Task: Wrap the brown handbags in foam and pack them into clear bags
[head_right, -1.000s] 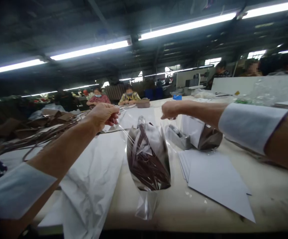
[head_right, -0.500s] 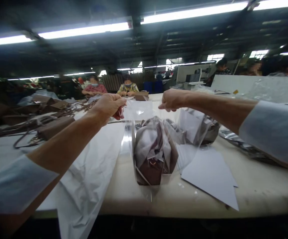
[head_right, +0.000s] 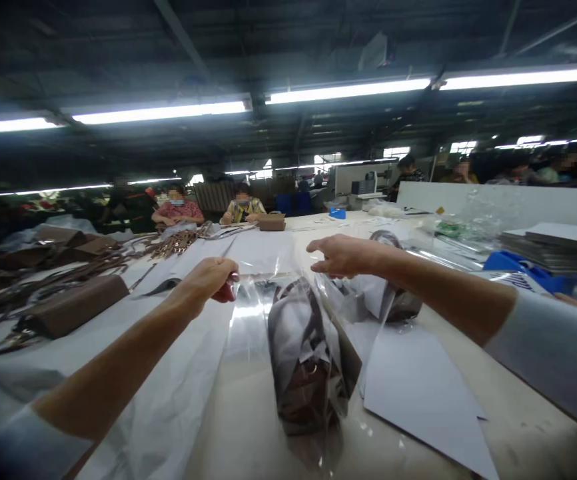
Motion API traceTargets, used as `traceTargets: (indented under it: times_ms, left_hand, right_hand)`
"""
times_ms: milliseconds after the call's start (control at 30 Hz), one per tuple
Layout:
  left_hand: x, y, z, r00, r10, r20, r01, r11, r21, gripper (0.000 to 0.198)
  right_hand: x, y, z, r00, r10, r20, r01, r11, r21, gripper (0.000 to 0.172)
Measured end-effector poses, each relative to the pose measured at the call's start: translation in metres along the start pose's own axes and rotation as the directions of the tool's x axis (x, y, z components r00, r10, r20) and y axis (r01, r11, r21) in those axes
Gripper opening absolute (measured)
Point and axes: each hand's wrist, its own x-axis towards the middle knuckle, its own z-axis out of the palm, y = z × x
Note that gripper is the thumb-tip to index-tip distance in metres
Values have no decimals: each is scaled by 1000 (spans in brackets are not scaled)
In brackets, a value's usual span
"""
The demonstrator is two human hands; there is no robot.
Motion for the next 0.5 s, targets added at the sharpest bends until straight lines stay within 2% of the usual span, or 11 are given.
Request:
traceTargets:
  times_ms: [67,100,167,233,300,367,433,500]
  left_hand:
    - [2,1,-13,1000,-12,-8,12,999,30,17]
    - [2,2,-18,1000,-12,-1,12,999,38,17]
    - [2,4,-25,999,-1,34,0,999,37,18]
    - [1,7,-24,995,25,94,-27,999,17,20]
    - [0,12,-14,982,68,173,-64,998,-30,21]
    - [-2,18,3,963,122,242,-102,990,-92,23]
    - [-3,25,23,946,164,278,-128,982,-142,25]
    - [-1,32,41,941,183,286,-140,977,-162,24]
  right_hand:
    - [-18,9,-1,997,-17,-73,7,992,-130,71]
    - [-26,15,-1,996,-2,-91,-16,979,-202,73]
    - [-36,29,2,997,31,-75,-48,971,-236,64]
    - [-37,42,8,999,24,-29,-26,998,-64,50]
    - [-31,47,13,1000,8,-2,-8,984,178,36]
    - [-24,42,15,1000,24,5,-24,931,363,29]
    - [-20,25,13,1000,26,2,-24,896,444,31]
    - [-19,2,10,1000,-1,19,-7,904,427,44]
